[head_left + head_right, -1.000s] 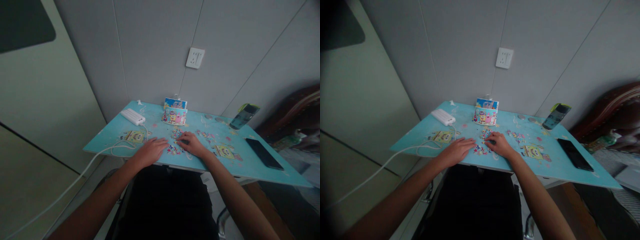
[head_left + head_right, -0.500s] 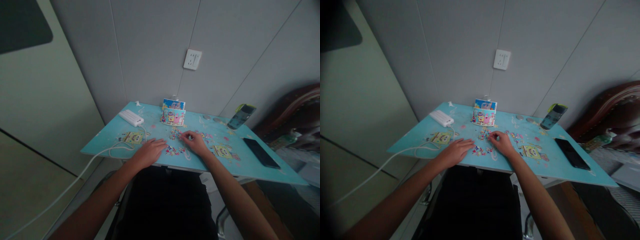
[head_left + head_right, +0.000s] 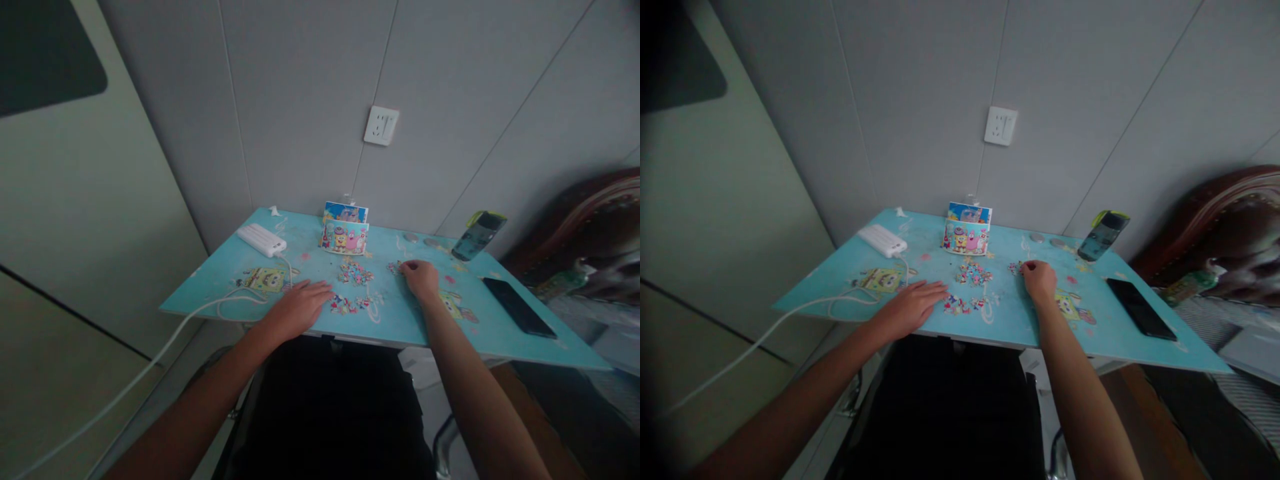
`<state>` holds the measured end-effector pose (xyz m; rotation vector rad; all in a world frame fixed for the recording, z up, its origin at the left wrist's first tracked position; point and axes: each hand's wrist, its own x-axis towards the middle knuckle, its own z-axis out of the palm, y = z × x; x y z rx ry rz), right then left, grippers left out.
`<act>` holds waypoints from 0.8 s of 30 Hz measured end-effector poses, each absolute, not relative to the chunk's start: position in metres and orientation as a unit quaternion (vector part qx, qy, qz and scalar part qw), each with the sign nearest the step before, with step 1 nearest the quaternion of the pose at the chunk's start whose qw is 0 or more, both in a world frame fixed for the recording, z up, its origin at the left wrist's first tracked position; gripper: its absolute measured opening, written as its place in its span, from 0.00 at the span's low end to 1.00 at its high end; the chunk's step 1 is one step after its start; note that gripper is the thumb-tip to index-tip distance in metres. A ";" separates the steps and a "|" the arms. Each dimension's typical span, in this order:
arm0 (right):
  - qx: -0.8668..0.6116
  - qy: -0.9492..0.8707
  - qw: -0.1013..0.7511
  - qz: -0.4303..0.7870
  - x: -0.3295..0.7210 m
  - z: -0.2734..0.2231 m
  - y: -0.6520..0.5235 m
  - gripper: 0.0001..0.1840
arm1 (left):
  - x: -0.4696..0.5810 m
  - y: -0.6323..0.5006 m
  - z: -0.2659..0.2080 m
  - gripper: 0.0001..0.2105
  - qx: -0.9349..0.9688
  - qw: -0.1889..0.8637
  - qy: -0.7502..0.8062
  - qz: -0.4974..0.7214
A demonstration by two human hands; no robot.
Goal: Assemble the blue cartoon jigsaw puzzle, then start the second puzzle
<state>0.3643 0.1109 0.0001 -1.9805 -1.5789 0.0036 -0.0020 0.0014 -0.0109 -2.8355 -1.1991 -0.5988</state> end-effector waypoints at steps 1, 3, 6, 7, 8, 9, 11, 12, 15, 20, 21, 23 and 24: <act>-0.748 -0.596 0.293 0.001 0.363 -0.001 0.113 0.15 | -0.002 0.001 -0.011 0.23 -0.904 0.003 -0.383 -0.191; -0.749 -0.600 0.281 -0.006 0.360 -0.002 0.115 0.15 | -0.002 0.001 -0.011 0.23 -0.904 0.003 -0.383 -0.191; -0.746 -0.608 0.271 -0.030 0.358 -0.003 0.115 0.15 | -0.002 0.001 -0.012 0.24 -0.904 0.003 -0.383 -0.191; -0.742 -0.612 0.270 -0.038 0.358 -0.002 0.114 0.15 | -0.002 0.002 -0.012 0.24 -0.903 0.002 -0.383 -0.191; -0.736 -0.618 0.271 -0.046 0.357 -0.001 0.113 0.16 | -0.002 0.002 -0.012 0.23 -0.904 0.002 -0.383 -0.192; -0.728 -0.626 0.274 -0.052 0.356 0.000 0.112 0.17 | -0.002 0.002 -0.012 0.23 -0.904 0.002 -0.383 -0.192; -0.699 -0.655 0.280 -0.054 0.351 0.004 0.109 0.18 | -0.002 0.001 -0.011 0.23 -0.903 0.002 -0.383 -0.193; -0.677 -0.678 0.283 -0.048 0.347 0.006 0.106 0.18 | -0.002 0.001 -0.011 0.23 -0.903 0.002 -0.383 -0.194; -0.583 -0.765 0.274 -0.006 0.330 0.009 0.097 0.15 | -0.002 0.000 -0.009 0.23 -0.903 0.003 -0.384 -0.194; -0.431 -0.858 0.276 0.049 0.306 0.006 0.082 0.13 | -0.003 0.000 -0.009 0.22 -0.904 0.000 -0.384 -0.186; -0.417 -0.863 0.279 0.050 0.303 0.004 0.081 0.14 | -0.003 0.001 -0.009 0.22 -0.905 0.000 -0.384 -0.184; -0.412 -0.866 0.280 0.049 0.302 0.002 0.081 0.15 | -0.003 0.001 -0.009 0.21 -0.905 -0.001 -0.384 -0.181; -0.413 -0.866 0.278 0.050 0.302 0.001 0.082 0.15 | -0.002 0.001 -0.009 0.21 -0.906 -0.001 -0.384 -0.180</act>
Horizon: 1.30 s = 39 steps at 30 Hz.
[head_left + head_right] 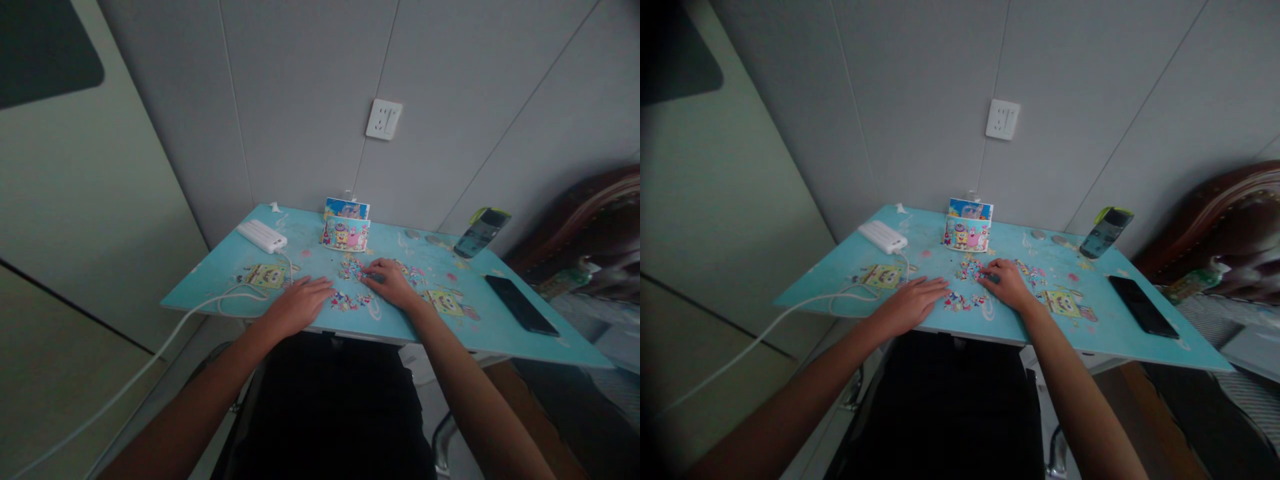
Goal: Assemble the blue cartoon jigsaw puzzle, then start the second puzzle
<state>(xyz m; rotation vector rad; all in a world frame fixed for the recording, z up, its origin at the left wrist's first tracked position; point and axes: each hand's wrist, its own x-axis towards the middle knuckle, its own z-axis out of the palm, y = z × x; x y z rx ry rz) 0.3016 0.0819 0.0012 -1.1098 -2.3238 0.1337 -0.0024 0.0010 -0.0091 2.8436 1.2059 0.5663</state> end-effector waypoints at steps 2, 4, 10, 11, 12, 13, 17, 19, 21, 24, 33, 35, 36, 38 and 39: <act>-0.416 -0.863 0.281 0.061 0.302 0.001 0.083 0.15 | -0.002 0.001 -0.009 0.21 0.907 0.000 0.382 0.179; -0.420 -0.852 0.296 0.098 0.302 0.003 0.082 0.14 | -0.002 0.000 -0.008 0.21 0.907 -0.001 0.381 0.179; -0.457 -0.800 0.340 0.190 0.305 0.010 0.078 0.16 | -0.003 0.000 -0.010 0.21 0.907 -0.002 0.382 0.178; -0.466 -0.789 0.348 0.197 0.306 0.011 0.077 0.17 | -0.003 0.001 -0.010 0.21 0.907 -0.001 0.381 0.179; -0.474 -0.779 0.355 0.206 0.307 0.011 0.077 0.17 | -0.003 0.001 -0.010 0.21 0.907 -0.001 0.381 0.179; -0.481 -0.769 0.362 0.215 0.308 0.012 0.077 0.18 | -0.003 0.001 -0.011 0.21 0.907 0.000 0.380 0.179; -0.494 -0.743 0.375 0.253 0.309 0.012 0.077 0.20 | -0.003 0.001 -0.010 0.20 0.907 0.002 0.380 0.182; -0.498 -0.737 0.374 0.262 0.308 0.011 0.078 0.21 | -0.002 0.001 -0.010 0.20 0.907 0.002 0.379 0.183; -0.508 -0.733 0.371 0.259 0.307 0.010 0.079 0.22 | -0.002 0.000 -0.009 0.20 0.907 0.001 0.379 0.183; -0.542 -0.719 0.376 0.219 0.312 0.007 0.084 0.22 | -0.003 0.000 -0.009 0.20 0.907 0.001 0.380 0.180; -0.649 -0.661 0.375 0.030 0.350 0.000 0.102 0.17 | -0.004 0.001 -0.010 0.21 0.907 0.000 0.381 0.179; -0.625 -0.686 0.371 0.016 0.344 0.000 0.101 0.17 | -0.003 0.001 -0.010 0.20 0.907 0.000 0.381 0.181; -0.607 -0.704 0.368 0.015 0.338 0.000 0.099 0.16 | -0.003 0.001 -0.010 0.20 0.906 0.001 0.382 0.181; -0.563 -0.745 0.356 0.026 0.323 0.000 0.095 0.15 | -0.003 0.000 -0.010 0.20 0.906 0.001 0.383 0.182; -0.537 -0.769 0.346 0.034 0.315 -0.001 0.092 0.15 | -0.003 0.000 -0.010 0.20 0.906 0.001 0.383 0.182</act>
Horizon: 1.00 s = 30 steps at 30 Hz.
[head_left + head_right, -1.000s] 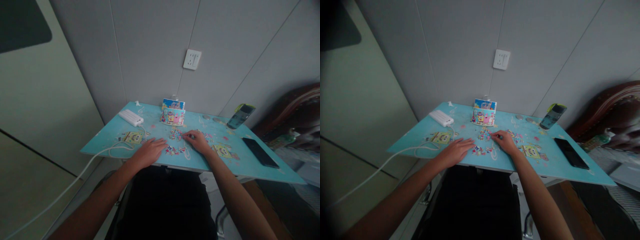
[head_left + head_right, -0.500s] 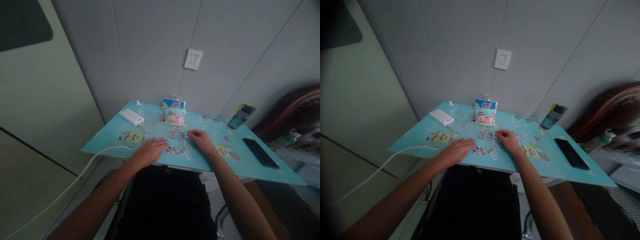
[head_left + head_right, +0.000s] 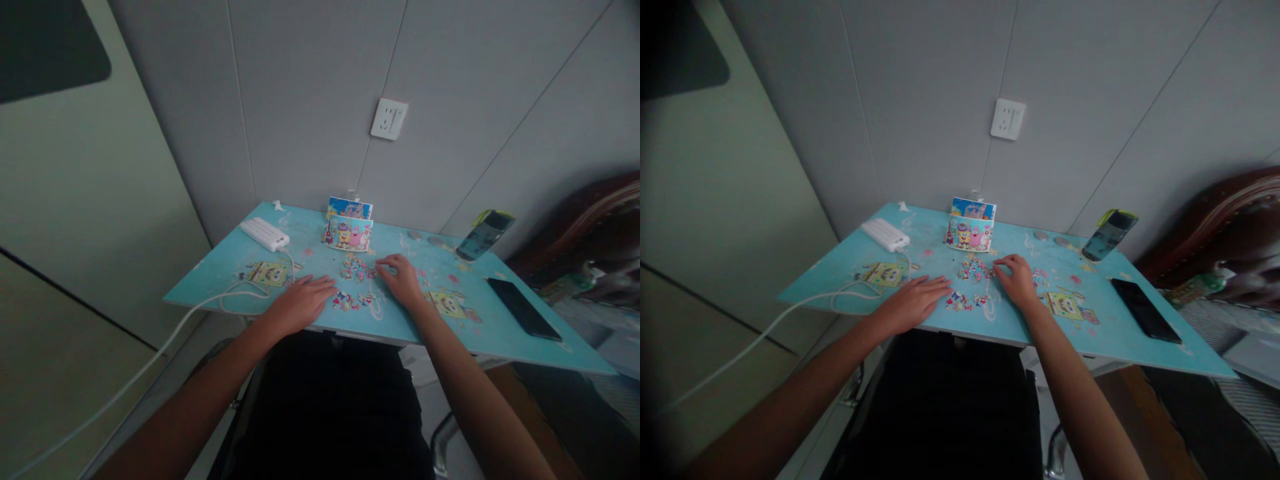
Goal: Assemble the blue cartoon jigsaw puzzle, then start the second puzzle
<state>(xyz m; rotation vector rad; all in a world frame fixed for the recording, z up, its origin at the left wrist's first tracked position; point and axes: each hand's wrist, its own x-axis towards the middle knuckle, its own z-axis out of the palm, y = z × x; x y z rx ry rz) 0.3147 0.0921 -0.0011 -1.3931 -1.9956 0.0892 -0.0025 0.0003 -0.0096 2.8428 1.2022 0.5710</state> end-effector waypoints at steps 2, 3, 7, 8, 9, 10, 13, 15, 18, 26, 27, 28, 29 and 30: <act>-0.476 -0.819 0.319 0.044 0.301 -0.003 0.087 0.15 | -0.002 0.000 -0.009 0.20 0.905 0.002 0.384 0.182; -0.456 -0.834 0.308 0.040 0.296 -0.004 0.086 0.15 | -0.002 0.000 -0.009 0.20 0.905 0.002 0.384 0.183; -0.440 -0.851 0.285 0.020 0.291 -0.006 0.084 0.15 | -0.002 0.001 -0.010 0.20 0.905 0.001 0.384 0.185; -0.442 -0.850 0.286 0.024 0.292 -0.006 0.084 0.14 | -0.002 0.001 -0.010 0.20 0.905 0.001 0.383 0.186; -0.443 -0.848 0.289 0.033 0.293 -0.005 0.084 0.14 | -0.002 0.000 -0.009 0.20 0.905 0.000 0.382 0.186; -0.444 -0.845 0.294 0.043 0.294 -0.004 0.085 0.14 | -0.002 0.000 -0.009 0.20 0.905 0.000 0.382 0.186; -0.448 -0.838 0.304 0.066 0.295 -0.001 0.084 0.14 | -0.003 0.000 -0.008 0.19 0.905 -0.001 0.382 0.187; -0.450 -0.836 0.306 0.070 0.294 0.000 0.084 0.13 | -0.002 0.000 -0.008 0.19 0.905 -0.001 0.382 0.186; -0.459 -0.829 0.308 0.081 0.292 0.000 0.082 0.12 | -0.002 -0.001 -0.007 0.20 0.905 -0.001 0.383 0.185; -0.603 -0.716 0.352 0.032 0.327 0.002 0.090 0.20 | -0.002 0.000 -0.008 0.20 0.905 0.003 0.386 0.181; -0.627 -0.695 0.352 0.018 0.336 0.002 0.091 0.20 | -0.002 0.000 -0.009 0.20 0.904 0.003 0.386 0.181; -0.649 -0.677 0.348 0.005 0.344 0.001 0.091 0.20 | -0.002 0.000 -0.009 0.20 0.904 0.003 0.387 0.181; -0.667 -0.662 0.342 -0.007 0.350 0.000 0.091 0.19 | -0.002 0.000 -0.009 0.19 0.904 0.004 0.386 0.181; -0.679 -0.652 0.335 -0.018 0.355 -0.001 0.092 0.17 | -0.002 0.000 -0.009 0.20 0.905 0.004 0.386 0.181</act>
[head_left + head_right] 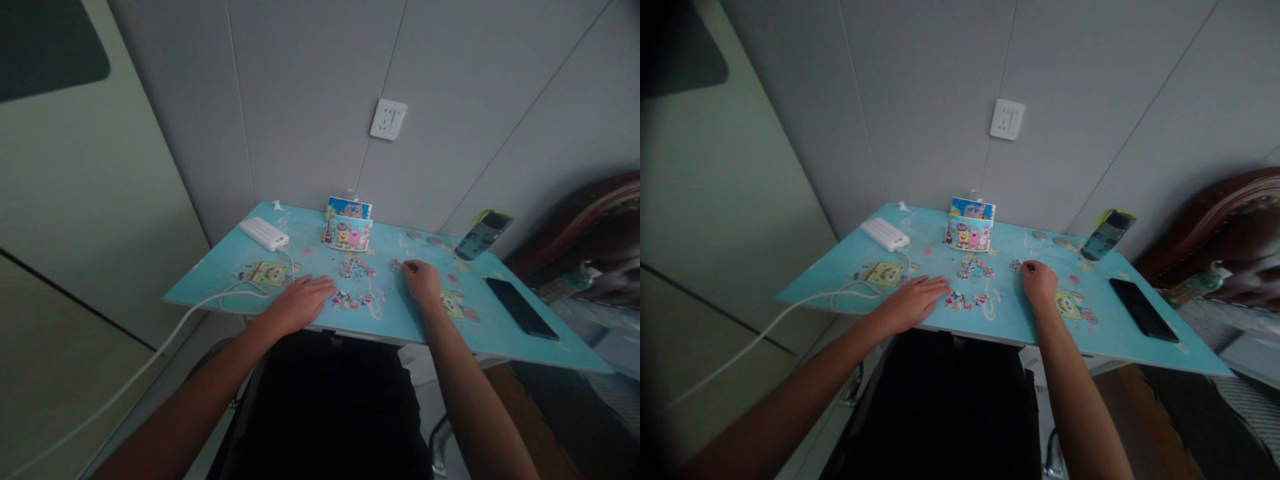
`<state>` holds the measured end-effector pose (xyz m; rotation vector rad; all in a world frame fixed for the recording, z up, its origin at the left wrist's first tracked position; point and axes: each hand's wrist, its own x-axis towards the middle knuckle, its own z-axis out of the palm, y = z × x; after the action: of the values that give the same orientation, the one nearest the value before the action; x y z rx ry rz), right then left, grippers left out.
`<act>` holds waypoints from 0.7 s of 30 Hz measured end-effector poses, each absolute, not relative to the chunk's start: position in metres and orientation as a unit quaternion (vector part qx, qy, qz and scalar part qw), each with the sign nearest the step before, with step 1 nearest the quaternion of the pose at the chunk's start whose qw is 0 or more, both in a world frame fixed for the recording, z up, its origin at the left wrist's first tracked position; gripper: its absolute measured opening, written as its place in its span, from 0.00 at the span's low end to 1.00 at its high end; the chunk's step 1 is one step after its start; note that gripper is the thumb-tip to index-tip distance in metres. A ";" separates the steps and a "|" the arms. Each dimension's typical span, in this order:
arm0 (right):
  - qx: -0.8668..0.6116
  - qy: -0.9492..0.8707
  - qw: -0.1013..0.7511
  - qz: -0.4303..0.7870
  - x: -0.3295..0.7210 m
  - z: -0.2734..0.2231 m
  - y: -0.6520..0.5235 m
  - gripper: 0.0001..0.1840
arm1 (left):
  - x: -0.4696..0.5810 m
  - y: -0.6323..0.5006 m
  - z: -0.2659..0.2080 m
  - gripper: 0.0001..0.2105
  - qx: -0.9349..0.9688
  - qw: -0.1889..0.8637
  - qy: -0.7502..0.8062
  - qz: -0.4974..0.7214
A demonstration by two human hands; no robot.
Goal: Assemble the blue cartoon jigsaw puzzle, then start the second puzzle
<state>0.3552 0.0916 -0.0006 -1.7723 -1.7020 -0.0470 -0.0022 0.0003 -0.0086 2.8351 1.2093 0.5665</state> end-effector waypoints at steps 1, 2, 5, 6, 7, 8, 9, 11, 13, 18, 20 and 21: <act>-0.686 -0.648 0.330 -0.028 0.358 -0.001 0.092 0.16 | -0.002 0.000 -0.009 0.20 0.905 0.004 0.385 0.181; -0.687 -0.648 0.325 -0.038 0.359 -0.001 0.091 0.16 | -0.002 0.000 -0.008 0.20 0.905 0.004 0.385 0.181; -0.653 -0.686 0.317 -0.048 0.347 -0.001 0.091 0.16 | -0.003 0.000 -0.008 0.20 0.905 0.003 0.385 0.181; -0.631 -0.708 0.313 -0.045 0.339 -0.001 0.090 0.16 | -0.003 0.000 -0.009 0.20 0.905 0.002 0.385 0.181; -0.606 -0.732 0.308 -0.037 0.331 -0.001 0.090 0.15 | -0.003 0.001 -0.009 0.20 0.905 0.002 0.385 0.181; -0.580 -0.756 0.302 -0.028 0.323 -0.001 0.089 0.15 | -0.003 0.001 -0.009 0.20 0.905 0.002 0.385 0.180; -0.554 -0.778 0.295 -0.017 0.315 -0.001 0.088 0.14 | -0.003 0.001 -0.010 0.20 0.905 0.002 0.385 0.179; -0.494 -0.823 0.281 0.000 0.303 -0.003 0.085 0.14 | -0.003 0.002 -0.011 0.21 0.906 0.003 0.386 0.177; -0.458 -0.845 0.274 0.009 0.296 -0.005 0.084 0.14 | -0.002 0.003 -0.012 0.21 0.906 0.003 0.386 0.175; -0.463 -0.843 0.274 0.023 0.296 -0.008 0.086 0.12 | -0.003 0.003 -0.014 0.21 0.906 0.003 0.386 0.175; -0.472 -0.837 0.276 0.033 0.296 -0.007 0.088 0.11 | -0.003 0.004 -0.014 0.22 0.906 0.002 0.385 0.177; -0.479 -0.832 0.277 0.037 0.296 -0.006 0.088 0.10 | -0.003 0.004 -0.014 0.22 0.905 0.002 0.386 0.177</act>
<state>0.2960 0.0881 -0.0062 -1.2862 -2.2335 0.1006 -0.0033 0.0039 -0.0141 2.8418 1.2099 0.5568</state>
